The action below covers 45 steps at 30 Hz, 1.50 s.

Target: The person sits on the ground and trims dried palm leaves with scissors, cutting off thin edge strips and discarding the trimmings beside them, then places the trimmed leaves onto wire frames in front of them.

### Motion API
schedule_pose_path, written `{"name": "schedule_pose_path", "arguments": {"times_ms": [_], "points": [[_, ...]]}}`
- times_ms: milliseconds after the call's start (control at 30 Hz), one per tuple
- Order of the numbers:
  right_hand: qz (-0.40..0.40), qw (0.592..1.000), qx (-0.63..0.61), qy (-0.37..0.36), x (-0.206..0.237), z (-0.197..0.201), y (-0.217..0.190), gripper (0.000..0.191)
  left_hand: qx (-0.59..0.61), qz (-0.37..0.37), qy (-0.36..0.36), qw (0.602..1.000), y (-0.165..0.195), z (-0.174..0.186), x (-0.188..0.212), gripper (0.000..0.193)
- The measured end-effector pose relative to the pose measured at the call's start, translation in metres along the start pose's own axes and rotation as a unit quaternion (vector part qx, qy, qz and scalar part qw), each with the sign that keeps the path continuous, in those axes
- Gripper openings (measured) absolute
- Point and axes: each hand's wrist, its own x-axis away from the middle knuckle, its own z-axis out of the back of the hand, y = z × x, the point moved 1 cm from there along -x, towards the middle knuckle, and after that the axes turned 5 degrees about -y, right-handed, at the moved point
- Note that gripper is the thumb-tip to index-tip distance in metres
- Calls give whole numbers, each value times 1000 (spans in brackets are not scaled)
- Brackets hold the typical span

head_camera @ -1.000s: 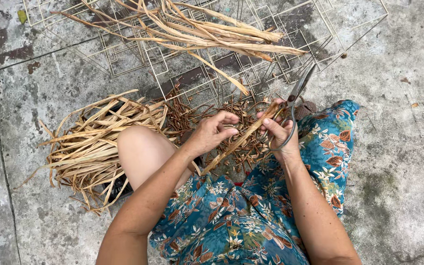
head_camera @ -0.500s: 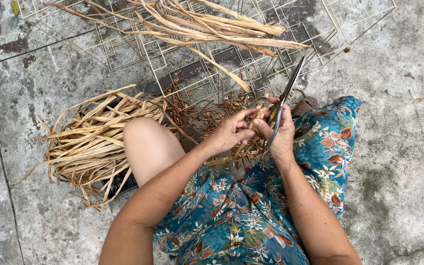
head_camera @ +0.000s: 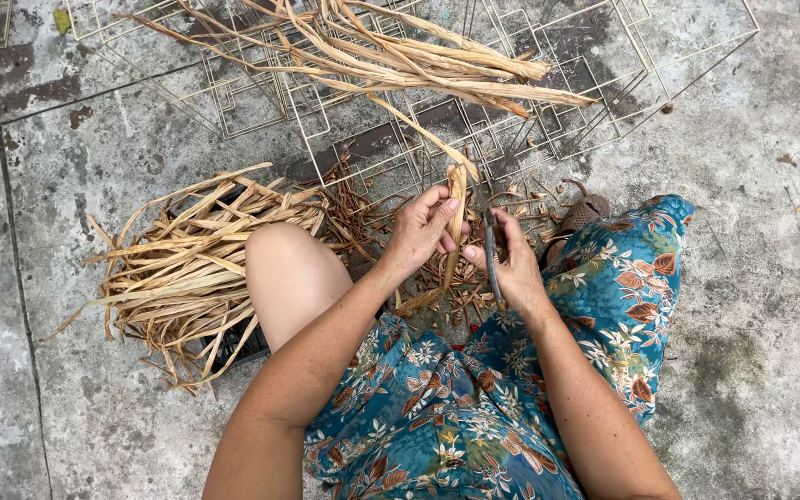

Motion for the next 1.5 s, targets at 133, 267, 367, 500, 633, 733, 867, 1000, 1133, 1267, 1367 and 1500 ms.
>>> {"name": "schedule_pose_path", "arguments": {"times_ms": [133, 267, 367, 500, 633, 733, 867, 1000, 1133, 1267, 1367, 1500], "points": [[-8, 998, 57, -19, 5, -5, -8, 89, -35, -8, 4, 999, 8, 4, 3, 22], [6, 995, 101, -15, 8, -5, -14, 89, -66, 0, -18, 998, 13, 5, 6, 22], [19, 988, 152, -20, 8, -4, -19, 91, -85, 4, -20, 996, 17, 7, 8, 21], [44, 978, 200, -26, 10, -5, -27, 89, -160, -27, -15, 987, 20, 12, 11, 20], [14, 981, 194, -15, 12, -9, -34, 86, -158, -37, -18, 987, 19, 14, 13, 22], [-8, 982, 187, -3, 15, -12, -34, 81, -166, -37, -19, 985, 18, 15, 12, 23], [11, 990, 138, 16, 17, -16, -29, 69, -186, -46, -20, 981, 20, 14, 11, 26], [18, 995, 97, 31, 16, -18, -20, 59, -195, 9, -44, 980, 20, 9, 11, 26], [-42, 997, -59, 13, 12, -20, -8, 52, -169, 5, -55, 984, 16, 6, 11, 23], [61, 980, -189, -17, 2, -23, 3, 57, -83, -5, -70, 994, 9, 4, 7, 20], [17, 980, -198, -10, 0, -24, 11, 55, -56, -18, -73, 996, 4, 0, 5, 22], [11, 968, -251, 21, -2, -17, 10, 46, -27, -15, -42, 999, -1, 3, 9, 29]]}}
